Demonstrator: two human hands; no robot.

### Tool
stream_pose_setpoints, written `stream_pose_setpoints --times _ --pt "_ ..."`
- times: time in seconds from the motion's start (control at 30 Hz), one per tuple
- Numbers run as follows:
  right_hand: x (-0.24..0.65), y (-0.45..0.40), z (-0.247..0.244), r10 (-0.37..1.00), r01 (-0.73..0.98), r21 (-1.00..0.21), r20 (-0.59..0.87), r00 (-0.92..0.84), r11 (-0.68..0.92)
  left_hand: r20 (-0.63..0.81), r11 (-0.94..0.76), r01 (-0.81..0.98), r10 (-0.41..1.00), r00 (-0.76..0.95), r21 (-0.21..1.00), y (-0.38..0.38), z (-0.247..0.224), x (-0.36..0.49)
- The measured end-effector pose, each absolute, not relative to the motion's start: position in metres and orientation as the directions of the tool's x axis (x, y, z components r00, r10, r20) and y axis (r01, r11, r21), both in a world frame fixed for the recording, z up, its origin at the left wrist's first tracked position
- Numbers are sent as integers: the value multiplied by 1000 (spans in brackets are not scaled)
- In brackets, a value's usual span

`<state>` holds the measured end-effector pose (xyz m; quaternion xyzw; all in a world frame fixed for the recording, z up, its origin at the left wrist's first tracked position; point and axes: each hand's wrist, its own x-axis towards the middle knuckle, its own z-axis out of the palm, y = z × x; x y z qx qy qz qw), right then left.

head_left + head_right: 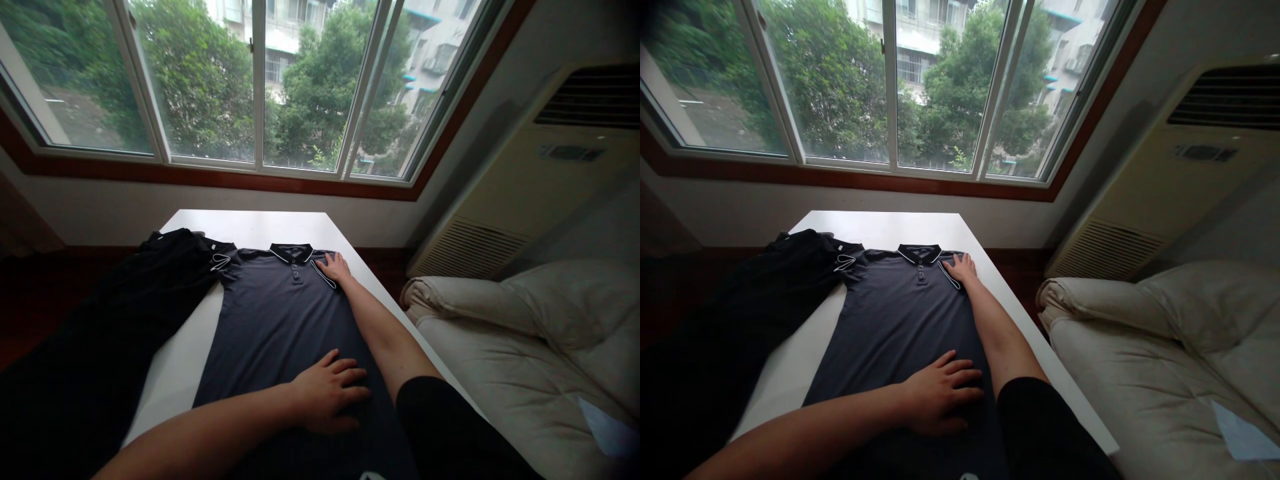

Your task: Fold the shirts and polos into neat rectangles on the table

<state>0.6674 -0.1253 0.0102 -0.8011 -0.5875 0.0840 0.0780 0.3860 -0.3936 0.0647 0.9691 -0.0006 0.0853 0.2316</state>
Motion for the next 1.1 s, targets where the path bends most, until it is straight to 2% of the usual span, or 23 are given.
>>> stream_pose_setpoints --times 0.2,0.43,0.63,0.9,1.1 --pt "660 -128 6 966 955 -186 73 247 -230 166 -902 -37 38 985 430 -394 64 386" --pt "663 -121 10 966 947 -189 -28 258 -258 168 -910 -36 37 985 412 -394 61 387" --pt "653 -115 19 977 971 -125 40 211 -205 171 -917 -40 31 985 397 -394 62 387" --pt "632 -113 13 980 966 -179 34 194 -185 173 -915 -52 20 985 399 -394 63 385" --pt "618 -124 15 965 971 -211 213 155 -109 173 -908 -60 13 985 414 -394 64 384"
